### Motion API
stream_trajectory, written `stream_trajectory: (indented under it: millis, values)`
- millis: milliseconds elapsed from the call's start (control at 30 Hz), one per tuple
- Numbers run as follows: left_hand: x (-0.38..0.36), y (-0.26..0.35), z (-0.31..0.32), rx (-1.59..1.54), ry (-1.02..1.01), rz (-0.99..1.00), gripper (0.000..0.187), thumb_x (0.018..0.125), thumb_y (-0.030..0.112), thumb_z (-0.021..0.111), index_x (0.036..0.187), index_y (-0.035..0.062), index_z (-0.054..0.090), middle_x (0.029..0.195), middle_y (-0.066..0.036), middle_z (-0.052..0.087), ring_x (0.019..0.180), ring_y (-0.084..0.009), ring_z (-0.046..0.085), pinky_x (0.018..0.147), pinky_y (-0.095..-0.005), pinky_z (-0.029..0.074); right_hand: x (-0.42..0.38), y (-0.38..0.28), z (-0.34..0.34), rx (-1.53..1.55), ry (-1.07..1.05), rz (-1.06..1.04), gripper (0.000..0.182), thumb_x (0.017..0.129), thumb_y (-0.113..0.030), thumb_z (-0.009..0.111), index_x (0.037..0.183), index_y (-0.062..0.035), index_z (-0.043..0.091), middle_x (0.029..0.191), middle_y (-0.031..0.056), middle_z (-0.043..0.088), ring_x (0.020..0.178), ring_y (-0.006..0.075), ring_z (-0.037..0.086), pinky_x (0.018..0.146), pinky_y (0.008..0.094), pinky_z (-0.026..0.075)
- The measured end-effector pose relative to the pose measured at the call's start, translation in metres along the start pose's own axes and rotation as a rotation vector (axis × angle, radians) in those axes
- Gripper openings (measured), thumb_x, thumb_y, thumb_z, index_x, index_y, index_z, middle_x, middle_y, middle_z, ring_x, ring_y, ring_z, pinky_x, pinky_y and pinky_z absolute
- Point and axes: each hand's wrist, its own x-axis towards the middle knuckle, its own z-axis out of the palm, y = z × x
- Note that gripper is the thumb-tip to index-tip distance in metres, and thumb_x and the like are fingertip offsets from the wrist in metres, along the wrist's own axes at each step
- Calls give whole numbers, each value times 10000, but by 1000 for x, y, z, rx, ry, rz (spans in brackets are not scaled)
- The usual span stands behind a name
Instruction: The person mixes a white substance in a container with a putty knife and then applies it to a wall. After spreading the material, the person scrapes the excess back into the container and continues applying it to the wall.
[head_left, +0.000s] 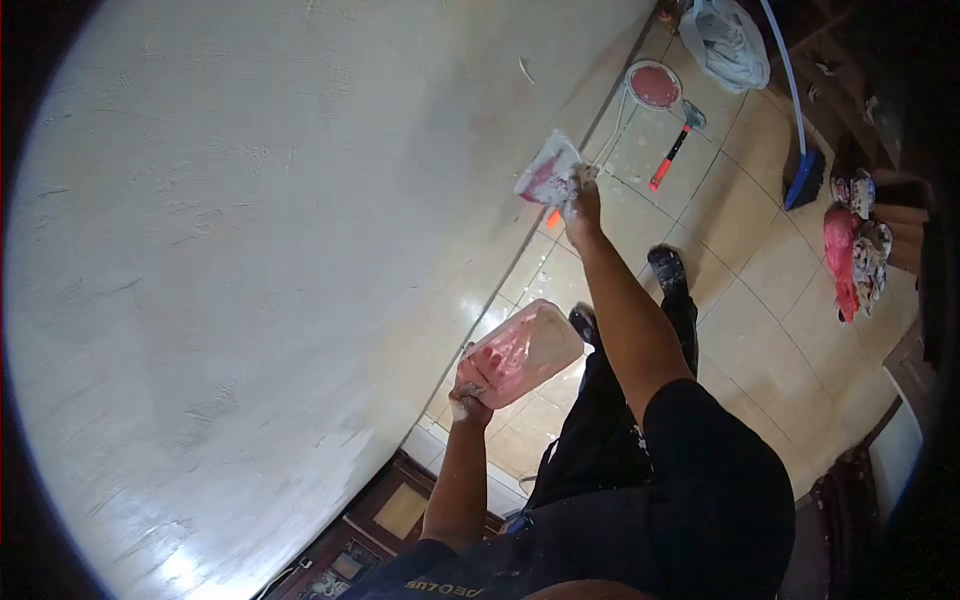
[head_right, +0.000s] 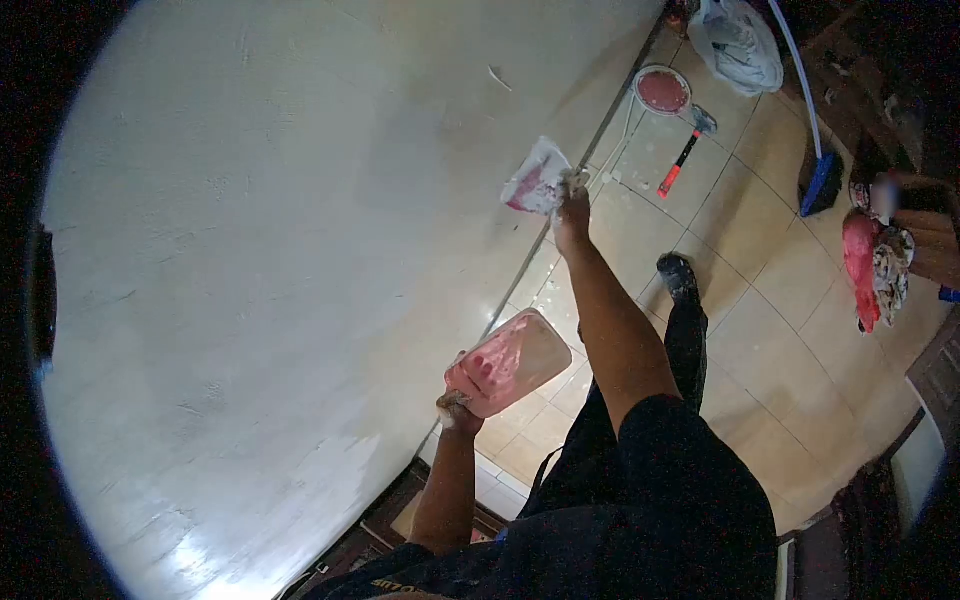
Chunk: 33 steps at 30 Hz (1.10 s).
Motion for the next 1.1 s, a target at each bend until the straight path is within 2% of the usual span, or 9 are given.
stream_trajectory:
  millis: [167,300,400,533,633,767,900,967,1100]
  values:
    - [2,1,8,154,37,0,854,755,616,620,1406,146,331,1383,-73,431,1268,-306,409,1078,-494,339,-5,-136,108,106,-114,87,391,957,-345,546,1186,-30,515,994,49,531,901,139,533,824,307,467]
    - [10,-10,-24,146,-113,31,793,840,616,542,1427,142,297,1381,-79,429,1276,-304,403,1076,-492,343,40,-87,90,27,-294,-24,407,913,-342,601,1152,-16,550,959,60,551,844,139,533,765,296,464]
    - [16,-10,-21,88,-151,36,730,898,573,480,1444,139,268,1386,-89,421,1277,-301,402,1078,-493,343,45,-15,19,-349,25,-200,531,938,-428,534,1236,6,473,1121,129,572,976,240,594,857,325,501]
    - [8,-2,-6,271,5,15,805,867,616,492,1455,125,244,1403,-100,402,1286,-300,401,1084,-495,339,9,-36,23,162,10,260,505,957,-428,494,1265,-32,435,1133,132,550,1026,241,591,873,359,508]
    - [4,-5,-11,47,-265,99,1116,608,715,702,1452,139,253,1388,-92,413,1267,-315,411,1082,-500,345,-15,-72,84,151,-164,83,397,933,-356,584,1156,-43,485,1007,59,569,935,162,589,796,307,511]
    - [0,-1,6,117,-53,35,1274,455,756,751,1451,138,251,1388,-87,409,1266,-320,409,1088,-502,339,19,-17,78,-44,-194,-68,444,883,-371,659,1128,-33,506,952,18,543,873,154,554,784,286,472]
    - [10,-8,-14,150,-87,37,1136,596,757,669,1453,140,252,1384,-94,413,1263,-317,410,1074,-497,352,36,32,-22,-267,-40,-77,521,894,-416,625,1220,-48,452,1028,40,542,944,176,554,821,320,476]
    - [8,-5,-5,233,-27,40,969,740,715,573,1450,135,259,1376,-95,420,1260,-309,413,1065,-488,362,30,7,-21,-83,62,204,628,911,-443,584,1355,-58,361,1230,103,513,1109,238,533,903,390,474]
    - [21,-17,-30,390,-135,112,720,889,519,522,1443,133,273,1362,-90,437,1258,-298,418,1054,-478,376,36,-63,50,255,-60,160,513,956,-341,523,1351,-47,378,1268,132,508,1151,289,520,948,436,455]
